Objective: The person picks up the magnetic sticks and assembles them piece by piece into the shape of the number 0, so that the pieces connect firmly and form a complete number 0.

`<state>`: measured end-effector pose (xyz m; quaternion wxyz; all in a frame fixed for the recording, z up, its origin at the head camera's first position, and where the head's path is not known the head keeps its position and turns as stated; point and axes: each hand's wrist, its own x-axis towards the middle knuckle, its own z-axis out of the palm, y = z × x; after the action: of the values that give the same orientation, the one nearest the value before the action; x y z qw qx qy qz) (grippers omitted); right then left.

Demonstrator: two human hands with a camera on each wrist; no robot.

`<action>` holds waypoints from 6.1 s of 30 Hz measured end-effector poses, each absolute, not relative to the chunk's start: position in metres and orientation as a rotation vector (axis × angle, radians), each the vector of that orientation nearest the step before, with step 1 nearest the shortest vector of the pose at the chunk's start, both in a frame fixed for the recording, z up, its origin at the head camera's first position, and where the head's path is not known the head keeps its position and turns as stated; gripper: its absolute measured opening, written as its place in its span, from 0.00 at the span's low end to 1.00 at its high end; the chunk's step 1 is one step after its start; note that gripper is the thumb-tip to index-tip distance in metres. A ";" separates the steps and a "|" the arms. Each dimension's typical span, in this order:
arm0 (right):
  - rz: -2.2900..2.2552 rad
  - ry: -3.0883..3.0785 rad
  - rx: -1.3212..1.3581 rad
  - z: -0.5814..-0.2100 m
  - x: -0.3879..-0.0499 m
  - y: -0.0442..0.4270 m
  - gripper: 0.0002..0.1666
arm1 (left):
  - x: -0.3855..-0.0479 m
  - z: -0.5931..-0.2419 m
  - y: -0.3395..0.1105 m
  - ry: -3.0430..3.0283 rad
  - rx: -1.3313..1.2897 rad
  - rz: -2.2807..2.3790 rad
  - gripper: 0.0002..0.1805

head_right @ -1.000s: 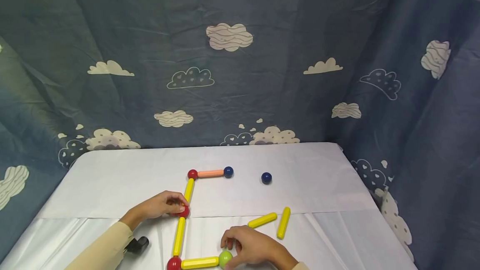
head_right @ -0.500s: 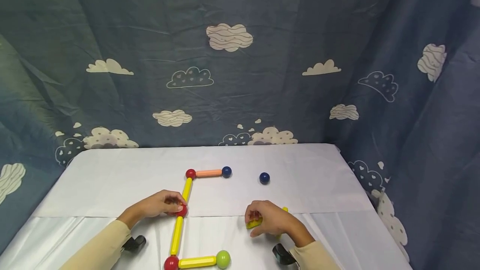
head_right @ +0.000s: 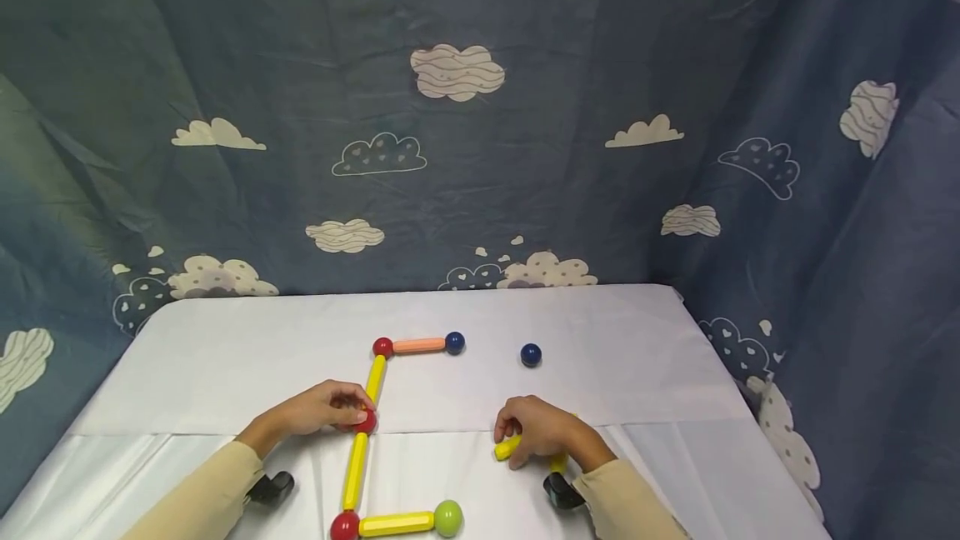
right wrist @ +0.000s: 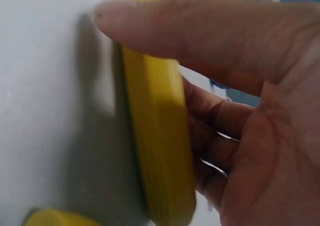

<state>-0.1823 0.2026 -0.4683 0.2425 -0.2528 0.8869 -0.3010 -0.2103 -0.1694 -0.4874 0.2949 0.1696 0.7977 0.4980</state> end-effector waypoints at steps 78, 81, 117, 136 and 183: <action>-1.563 2.162 -0.380 -0.497 -0.174 0.126 0.13 | -0.208 -0.488 -0.171 2.136 0.438 1.313 0.12; -1.564 2.180 -0.377 -0.497 -0.172 0.127 0.13 | -0.208 -0.489 -0.170 2.138 0.444 1.312 0.13; -1.495 2.405 -0.210 -0.477 -0.204 0.171 0.15 | -0.208 -0.493 -0.169 2.117 0.436 1.347 0.13; -1.486 2.640 -0.032 -0.484 -0.257 0.239 0.21 | -0.203 -0.495 -0.172 2.094 0.444 1.368 0.12; -1.509 2.334 -0.278 -0.498 -0.231 0.159 0.17 | -0.204 -0.489 -0.170 2.109 0.455 1.361 0.12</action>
<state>-0.2308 0.1591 -0.4977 0.1734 -0.0979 0.8230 -0.5320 -0.2045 -0.1703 -0.4892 0.2910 0.1707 0.7909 0.5105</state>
